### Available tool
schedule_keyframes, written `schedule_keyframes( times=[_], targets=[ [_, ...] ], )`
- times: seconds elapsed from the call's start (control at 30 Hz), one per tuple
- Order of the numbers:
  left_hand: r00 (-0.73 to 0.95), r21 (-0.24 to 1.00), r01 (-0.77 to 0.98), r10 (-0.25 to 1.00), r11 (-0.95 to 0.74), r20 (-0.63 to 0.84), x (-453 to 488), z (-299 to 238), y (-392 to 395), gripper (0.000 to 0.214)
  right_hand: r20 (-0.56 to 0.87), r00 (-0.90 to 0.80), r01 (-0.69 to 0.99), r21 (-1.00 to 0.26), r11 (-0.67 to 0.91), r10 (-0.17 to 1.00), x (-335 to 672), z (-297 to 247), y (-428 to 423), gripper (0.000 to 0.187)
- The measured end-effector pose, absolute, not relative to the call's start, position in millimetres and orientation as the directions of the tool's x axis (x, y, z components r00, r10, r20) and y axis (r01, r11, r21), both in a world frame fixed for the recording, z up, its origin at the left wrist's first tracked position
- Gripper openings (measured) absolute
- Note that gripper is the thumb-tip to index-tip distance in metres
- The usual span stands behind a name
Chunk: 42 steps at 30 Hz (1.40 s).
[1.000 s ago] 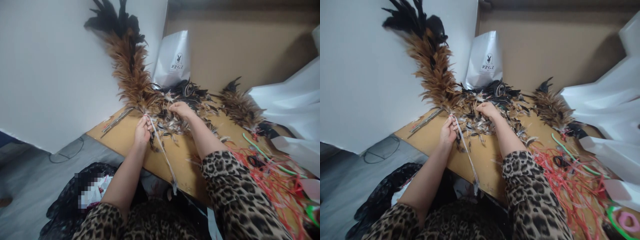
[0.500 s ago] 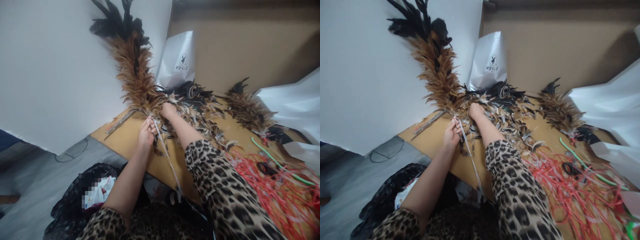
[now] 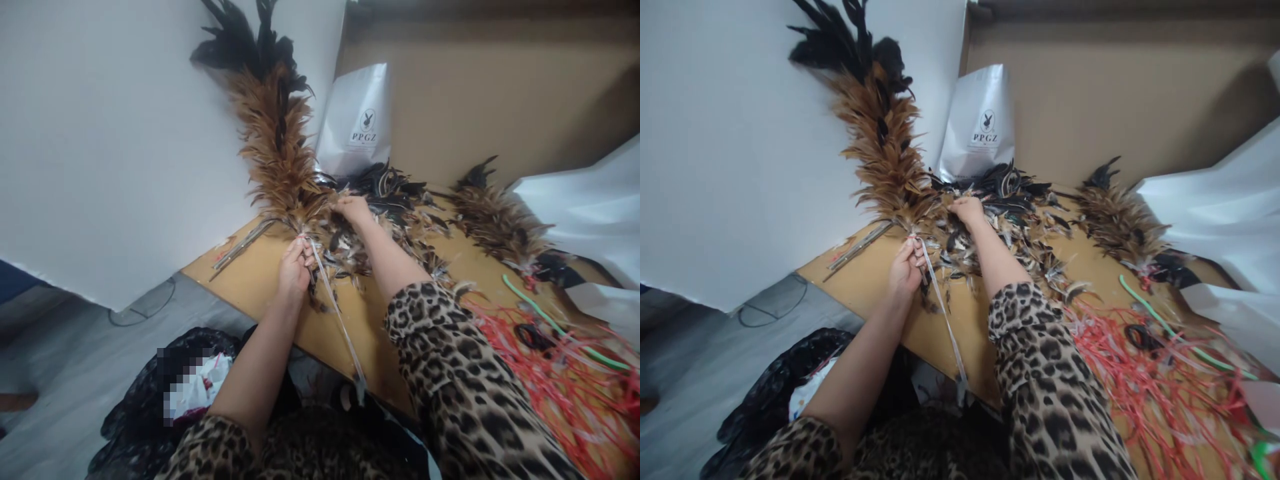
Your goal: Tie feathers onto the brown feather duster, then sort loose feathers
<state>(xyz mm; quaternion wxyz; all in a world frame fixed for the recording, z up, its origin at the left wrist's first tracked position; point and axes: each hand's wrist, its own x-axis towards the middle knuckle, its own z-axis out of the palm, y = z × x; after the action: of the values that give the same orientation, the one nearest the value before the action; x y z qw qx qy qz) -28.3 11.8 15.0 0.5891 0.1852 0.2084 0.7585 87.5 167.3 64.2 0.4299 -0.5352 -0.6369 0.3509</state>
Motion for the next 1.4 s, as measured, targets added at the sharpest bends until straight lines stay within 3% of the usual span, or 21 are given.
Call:
schedule_keyframes(
  times=[0.1, 0.23, 0.43, 0.6, 0.8, 1.2, 1.4],
  targets=[
    [-0.233, 0.550, -0.805, 0.971, -0.220, 0.046, -27.3, 13.5, 12.0, 0.007, 0.109, 0.016, 0.084, -0.991, 0.107, 0.994, 104.7, 77.4, 161.2, 0.022],
    [-0.227, 0.559, -0.801, 0.973, -0.215, 0.048, -25.9, 11.3, 11.7, 0.008, 0.067, 0.026, -0.121, -0.990, 0.069, 0.997, 128.7, 91.6, 149.6, 0.021],
    [-0.227, 0.594, -0.770, 0.970, -0.233, 0.087, -15.0, 22.5, 10.1, 0.013, 0.035, 0.018, -0.249, -0.968, 0.038, 0.999, 159.8, 103.7, 130.4, 0.025],
    [-0.313, 0.716, -0.651, 0.948, -0.252, 0.050, 13.6, 42.8, 15.6, 0.014, 0.066, 0.047, -0.330, -0.941, 0.077, 0.997, 180.8, 103.6, 101.7, 0.031],
    [-0.336, 0.810, -0.555, 0.942, -0.189, -0.010, 54.4, 35.1, 24.7, 0.022, 0.128, 0.129, -0.251, -0.955, 0.158, 0.983, 191.3, 87.9, 62.7, 0.032],
    [-0.199, 0.793, -0.601, 0.980, -0.099, -0.028, 62.2, 17.2, 24.4, 0.024, 0.404, 0.049, 0.107, -0.911, 0.397, 0.914, 173.4, 74.4, 48.4, 0.021],
    [-0.213, 0.800, -0.589, 0.977, -0.115, -0.017, 62.6, 18.5, 20.5, 0.034, 0.501, 0.066, 0.266, -0.842, 0.469, 0.863, 171.2, 68.7, 51.2, 0.017]
  ],
)
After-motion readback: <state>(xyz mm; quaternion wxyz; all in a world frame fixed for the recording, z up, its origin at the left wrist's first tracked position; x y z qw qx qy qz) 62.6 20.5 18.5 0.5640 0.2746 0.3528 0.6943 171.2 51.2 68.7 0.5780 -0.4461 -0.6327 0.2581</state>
